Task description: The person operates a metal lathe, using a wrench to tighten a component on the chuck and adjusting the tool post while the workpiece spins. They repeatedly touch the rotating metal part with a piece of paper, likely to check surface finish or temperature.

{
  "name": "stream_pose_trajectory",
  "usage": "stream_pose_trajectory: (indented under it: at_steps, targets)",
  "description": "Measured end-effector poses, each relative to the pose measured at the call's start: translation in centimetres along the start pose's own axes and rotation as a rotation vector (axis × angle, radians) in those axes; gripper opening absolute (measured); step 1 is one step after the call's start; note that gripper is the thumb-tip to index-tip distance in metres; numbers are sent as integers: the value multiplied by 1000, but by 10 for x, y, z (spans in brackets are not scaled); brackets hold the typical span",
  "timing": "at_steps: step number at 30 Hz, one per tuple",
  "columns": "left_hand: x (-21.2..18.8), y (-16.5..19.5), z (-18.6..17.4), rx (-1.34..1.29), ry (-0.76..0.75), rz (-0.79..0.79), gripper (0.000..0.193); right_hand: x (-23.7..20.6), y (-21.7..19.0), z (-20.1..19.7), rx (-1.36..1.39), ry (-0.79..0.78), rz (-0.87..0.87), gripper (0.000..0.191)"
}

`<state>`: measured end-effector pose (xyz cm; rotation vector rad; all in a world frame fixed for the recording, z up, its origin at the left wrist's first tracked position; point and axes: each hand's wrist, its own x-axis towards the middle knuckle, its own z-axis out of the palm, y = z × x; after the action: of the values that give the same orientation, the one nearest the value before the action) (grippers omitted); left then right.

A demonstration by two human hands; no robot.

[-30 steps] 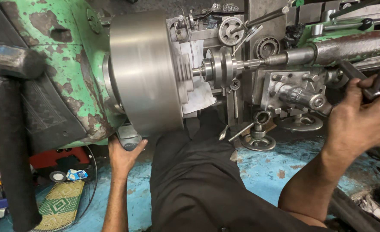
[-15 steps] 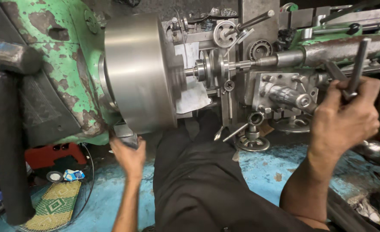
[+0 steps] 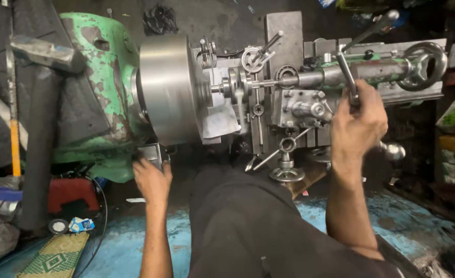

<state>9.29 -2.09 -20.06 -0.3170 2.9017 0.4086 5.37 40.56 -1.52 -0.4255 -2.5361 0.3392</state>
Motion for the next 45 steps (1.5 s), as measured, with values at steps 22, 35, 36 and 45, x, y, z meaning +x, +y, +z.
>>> stream_pose_trajectory:
  at_steps: [22, 35, 36, 45]
  targets:
    - [-42, 57, -29, -564, -1130, 423, 33, -18, -10, -85, 509, -298, -712, 20]
    - [-3, 12, 76, -140, -319, -60, 56, 30, 283, 50, 393, 2, 423, 68]
    - [1, 13, 74, -158, -289, -102, 52, 31, 277, 55, 454, 67, 365, 67]
    - [19, 21, 76, -118, -147, -60, 56, 66, 238, 39, 136, 7, 376, 32]
